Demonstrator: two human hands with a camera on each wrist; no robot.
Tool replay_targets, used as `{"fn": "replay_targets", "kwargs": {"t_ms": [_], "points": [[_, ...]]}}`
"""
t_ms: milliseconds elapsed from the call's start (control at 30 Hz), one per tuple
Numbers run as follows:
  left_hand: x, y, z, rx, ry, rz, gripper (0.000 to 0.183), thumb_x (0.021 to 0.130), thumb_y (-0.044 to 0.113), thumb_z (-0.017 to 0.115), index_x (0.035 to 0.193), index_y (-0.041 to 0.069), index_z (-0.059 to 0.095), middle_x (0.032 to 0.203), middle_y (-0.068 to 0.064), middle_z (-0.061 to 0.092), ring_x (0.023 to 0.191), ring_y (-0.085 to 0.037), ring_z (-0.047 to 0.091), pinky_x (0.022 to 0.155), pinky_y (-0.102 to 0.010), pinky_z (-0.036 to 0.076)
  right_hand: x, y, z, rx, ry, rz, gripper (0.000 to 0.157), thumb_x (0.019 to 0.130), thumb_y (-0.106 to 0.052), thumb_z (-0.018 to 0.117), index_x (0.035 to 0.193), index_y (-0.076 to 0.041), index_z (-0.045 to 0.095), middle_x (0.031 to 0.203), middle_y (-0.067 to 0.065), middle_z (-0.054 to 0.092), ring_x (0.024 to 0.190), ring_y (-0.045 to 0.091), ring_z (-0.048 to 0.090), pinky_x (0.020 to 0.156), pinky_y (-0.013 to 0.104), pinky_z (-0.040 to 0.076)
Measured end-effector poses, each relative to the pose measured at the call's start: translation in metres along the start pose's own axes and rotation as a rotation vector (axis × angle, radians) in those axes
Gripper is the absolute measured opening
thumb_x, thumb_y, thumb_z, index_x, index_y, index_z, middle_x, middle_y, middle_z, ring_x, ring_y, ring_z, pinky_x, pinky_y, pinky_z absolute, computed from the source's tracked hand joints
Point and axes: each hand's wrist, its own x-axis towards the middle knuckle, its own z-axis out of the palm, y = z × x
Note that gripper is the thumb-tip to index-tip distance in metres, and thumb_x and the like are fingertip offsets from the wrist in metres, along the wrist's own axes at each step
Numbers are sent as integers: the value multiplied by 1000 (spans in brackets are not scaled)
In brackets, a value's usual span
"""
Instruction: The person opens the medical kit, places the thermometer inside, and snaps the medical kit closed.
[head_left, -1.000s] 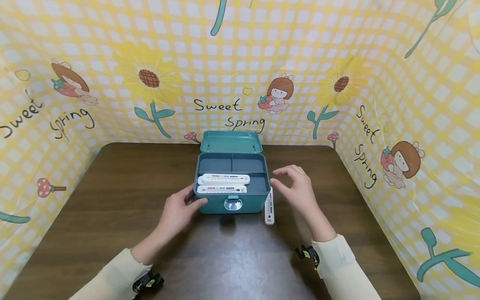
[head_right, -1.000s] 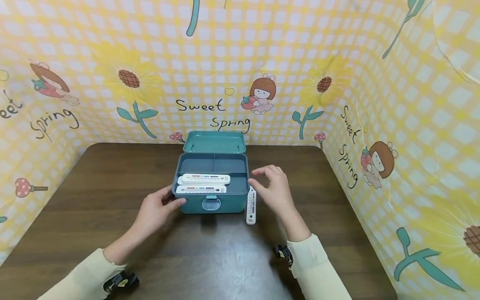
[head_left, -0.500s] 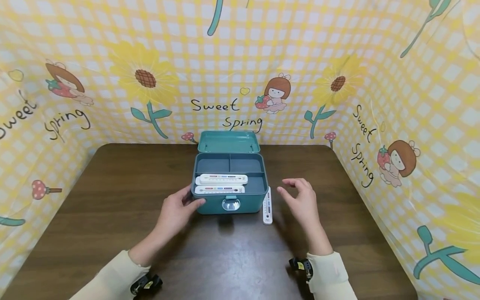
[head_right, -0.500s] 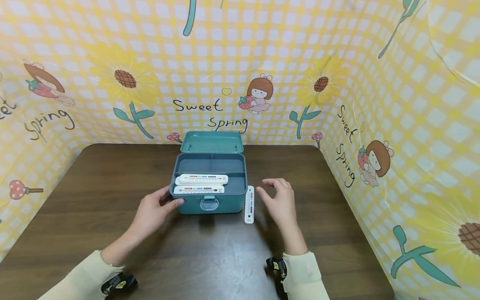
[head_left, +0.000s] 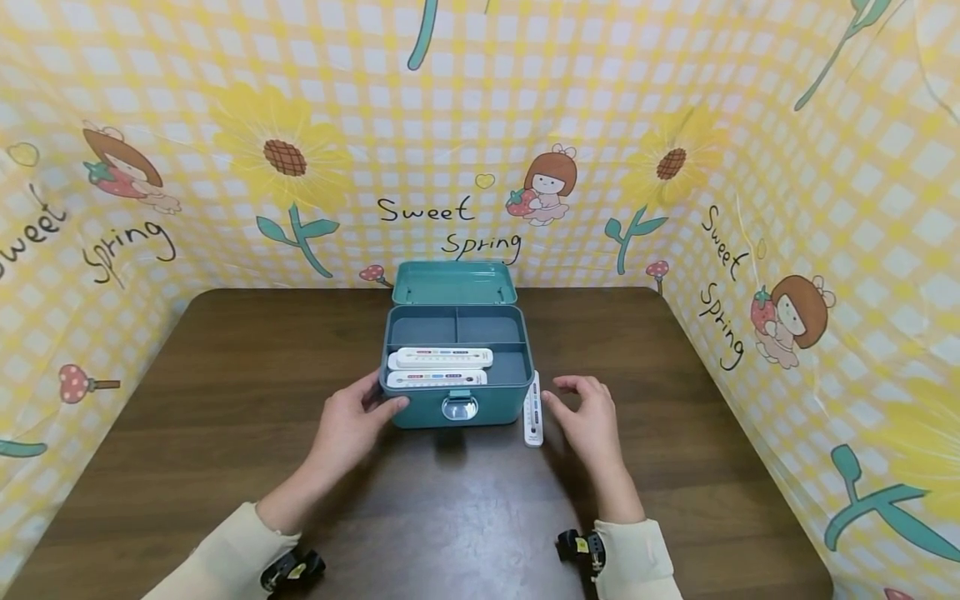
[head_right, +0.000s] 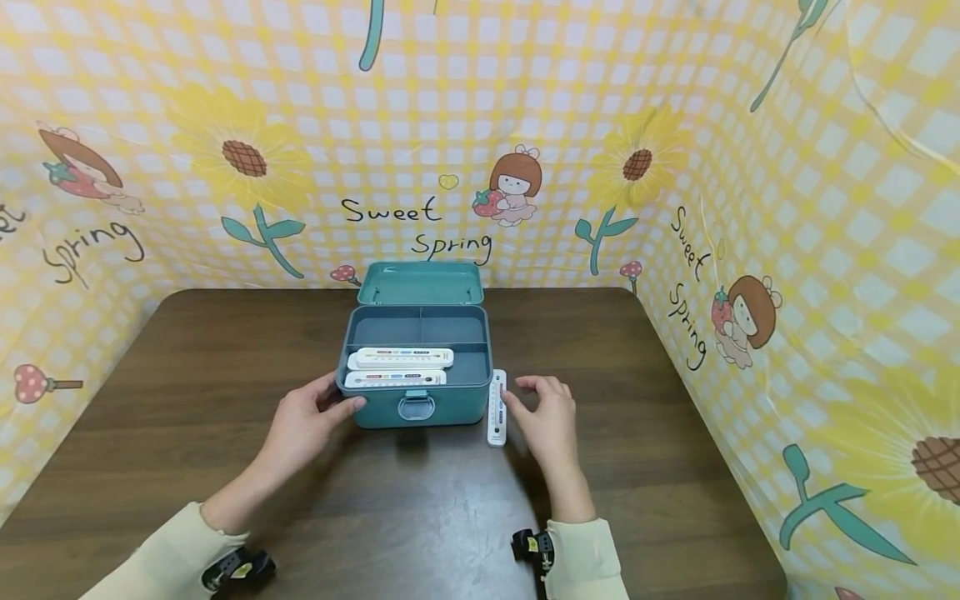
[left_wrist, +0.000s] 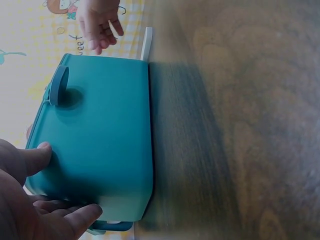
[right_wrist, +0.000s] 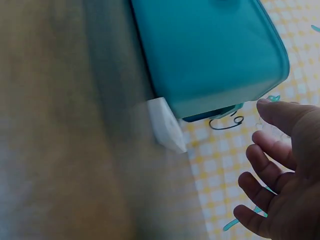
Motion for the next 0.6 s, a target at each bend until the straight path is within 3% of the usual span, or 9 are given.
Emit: {"fn": "replay_targets", "kwargs": {"t_ms": [267,467,600], "points": [[2,2,3,0,6,24,75,94,43,75,152,5,48,148,-17,57,133,-31,59,99,-43,53,-7,13,5,-41,-63,65,40,87,-33,84,116,-8,74,115,9,69,112,28,56,99,50,48],[1,1,3,-1,10,17,75,93,45,75,152,5,49,147,-17,57,133,-32,59,99,-43,53,-14,19,13,-90,-100,42,35,86,-31,85,113,-11,75,114,6,68,112,28,55,105,52,38],[1,0,3,0,16,18,75,93,45,74,152,5,49,147,-17,57,133,-32,59,100,-44,53,-19,20,18,-147,-113,36,35,85,-34,86,111,-13,75,111,4,68,109,26,56,102,48,36]]}}
